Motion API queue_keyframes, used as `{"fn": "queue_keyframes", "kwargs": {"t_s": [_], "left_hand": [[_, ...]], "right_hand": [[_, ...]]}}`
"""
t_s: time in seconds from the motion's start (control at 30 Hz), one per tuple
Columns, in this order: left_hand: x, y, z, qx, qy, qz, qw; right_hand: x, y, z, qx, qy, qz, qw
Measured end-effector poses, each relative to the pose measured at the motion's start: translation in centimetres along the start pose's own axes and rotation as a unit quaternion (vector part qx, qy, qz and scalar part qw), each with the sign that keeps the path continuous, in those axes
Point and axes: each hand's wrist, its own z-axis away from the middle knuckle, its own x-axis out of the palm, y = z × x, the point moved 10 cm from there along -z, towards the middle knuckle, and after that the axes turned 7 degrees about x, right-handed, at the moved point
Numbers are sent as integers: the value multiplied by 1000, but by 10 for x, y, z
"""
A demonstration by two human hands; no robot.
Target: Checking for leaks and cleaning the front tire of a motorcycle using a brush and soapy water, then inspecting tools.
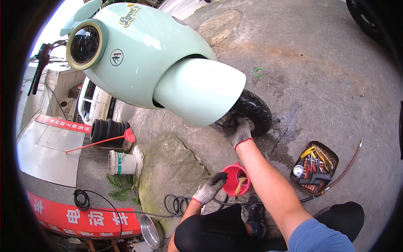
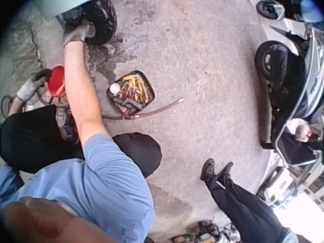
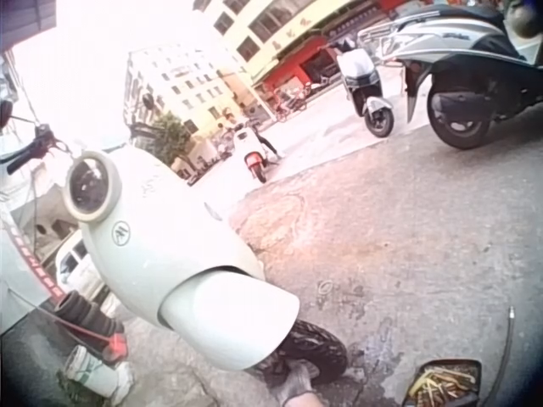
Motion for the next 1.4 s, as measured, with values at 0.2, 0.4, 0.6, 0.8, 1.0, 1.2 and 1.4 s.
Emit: {"fn": "queue_keyframes", "kwargs": {"t_s": [0.2,0.4,0.6,0.8,1.0,1.2,1.4], "left_hand": [[0,3,1,-9,10,4,1000],[3,0,0,-22,-10,3,1000],[0,0,-1,-5,13,7,1000],[3,-5,-4,-11,-20,-17,1000],[5,-11,-5,-24,-24,13,999],[4,-15,-4,-27,0,22,999],[23,9,-23,45,-42,-27,998]], "right_hand": [[-1,-2,-4,-7,-16,31,999],[-3,-1,-11,-6,-20,44,999],[-6,-2,-10,4,-9,3,1000],[-6,0,-18,21,-37,2,999],[-14,-4,-26,15,-54,12,998],[-11,-9,-22,6,-46,23,999],[-35,-6,37,99,-30,401,910]]}}
